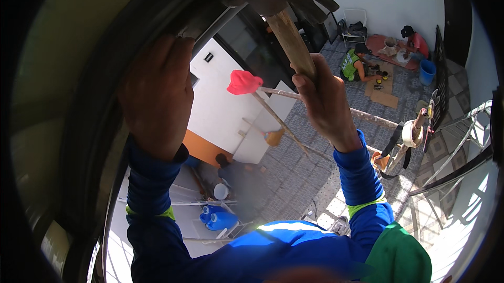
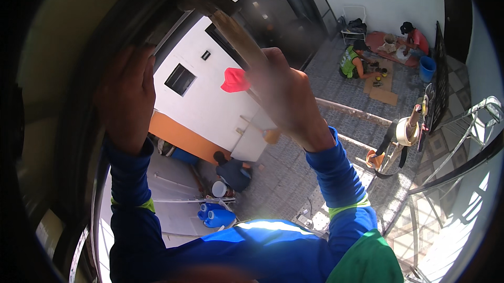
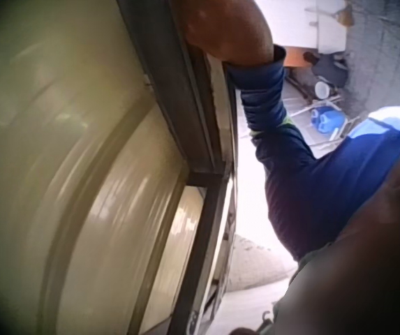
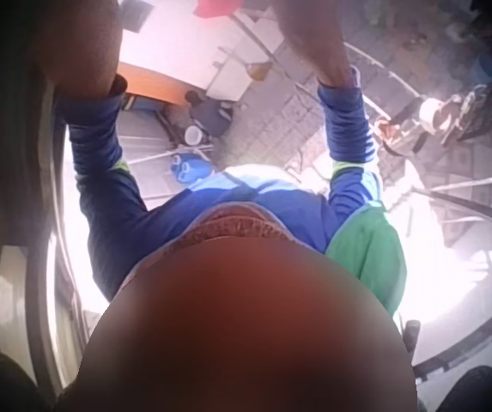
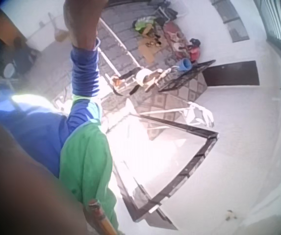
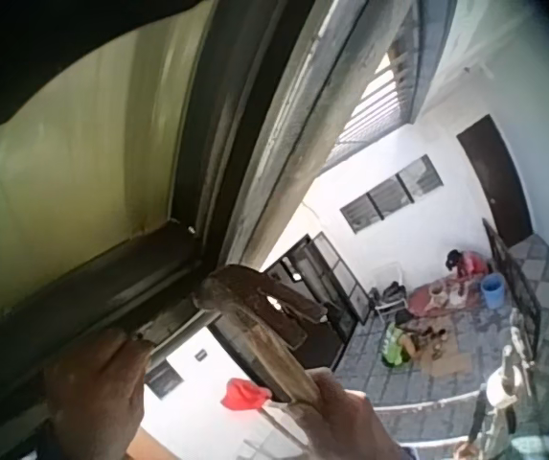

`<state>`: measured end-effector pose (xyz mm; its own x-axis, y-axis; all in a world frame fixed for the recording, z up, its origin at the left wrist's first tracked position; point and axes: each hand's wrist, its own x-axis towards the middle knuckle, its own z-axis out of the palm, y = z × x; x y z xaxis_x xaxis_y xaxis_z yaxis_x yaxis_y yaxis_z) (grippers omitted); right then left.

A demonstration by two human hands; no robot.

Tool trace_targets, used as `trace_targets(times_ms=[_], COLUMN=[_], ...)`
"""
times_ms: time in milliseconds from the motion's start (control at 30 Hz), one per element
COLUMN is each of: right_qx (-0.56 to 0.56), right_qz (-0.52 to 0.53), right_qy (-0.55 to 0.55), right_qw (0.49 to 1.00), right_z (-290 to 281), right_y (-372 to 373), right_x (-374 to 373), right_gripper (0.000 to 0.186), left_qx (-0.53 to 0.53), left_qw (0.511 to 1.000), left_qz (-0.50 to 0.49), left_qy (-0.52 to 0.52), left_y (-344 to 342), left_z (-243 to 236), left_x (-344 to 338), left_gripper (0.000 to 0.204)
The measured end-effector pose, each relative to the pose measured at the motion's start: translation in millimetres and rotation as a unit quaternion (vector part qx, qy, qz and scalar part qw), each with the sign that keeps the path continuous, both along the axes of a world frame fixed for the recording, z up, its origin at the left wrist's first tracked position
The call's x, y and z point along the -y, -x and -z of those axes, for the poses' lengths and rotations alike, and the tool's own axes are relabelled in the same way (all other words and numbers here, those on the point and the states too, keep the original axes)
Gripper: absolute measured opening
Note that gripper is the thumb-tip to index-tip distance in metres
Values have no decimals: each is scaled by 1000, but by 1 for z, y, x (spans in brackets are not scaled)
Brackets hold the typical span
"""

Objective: The person positions a metal frame against a wall, taps it with a hammer, and uses a power drill to secure it. The person then retrieves a box of fasteners and selects screws.

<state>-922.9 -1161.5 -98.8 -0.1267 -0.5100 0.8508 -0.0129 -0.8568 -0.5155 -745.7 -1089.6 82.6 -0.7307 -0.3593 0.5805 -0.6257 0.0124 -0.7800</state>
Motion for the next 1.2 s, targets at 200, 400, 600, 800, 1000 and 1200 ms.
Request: trace_targets(times_ms=[200,400,600,800,1000,1200], right_qx=[-4,-3,8,45,162,286], right_qz=[10,11,-23,-90,-334,-526], right_qy=[22,20,3,-45,-128,-133], right_qw=[1000,1000,1000,994,920,790], right_z=[-3,-3,-1,20,52,41], right_y=[3,4,2,-15,-66,-108], right_x=[-4,-3,-3,1,-10,-20], right_gripper=[32,34,34,32,34,43], left_qx=[-6,-13,-25,-13,-19,-29], left_qw=[1000,1000,999,1000,999,999], left_qz=[-22,-21,-20,-12,-37,-35], left_qy=[-9,-14,-18,-18,-24,-19], left_y=[-1,1,0,-1,3,3], left_z=[1,1,0,-1,-3,0], left_x=[0,0,0,1,-3,1], left_gripper=[19,29,27,24,23,24])
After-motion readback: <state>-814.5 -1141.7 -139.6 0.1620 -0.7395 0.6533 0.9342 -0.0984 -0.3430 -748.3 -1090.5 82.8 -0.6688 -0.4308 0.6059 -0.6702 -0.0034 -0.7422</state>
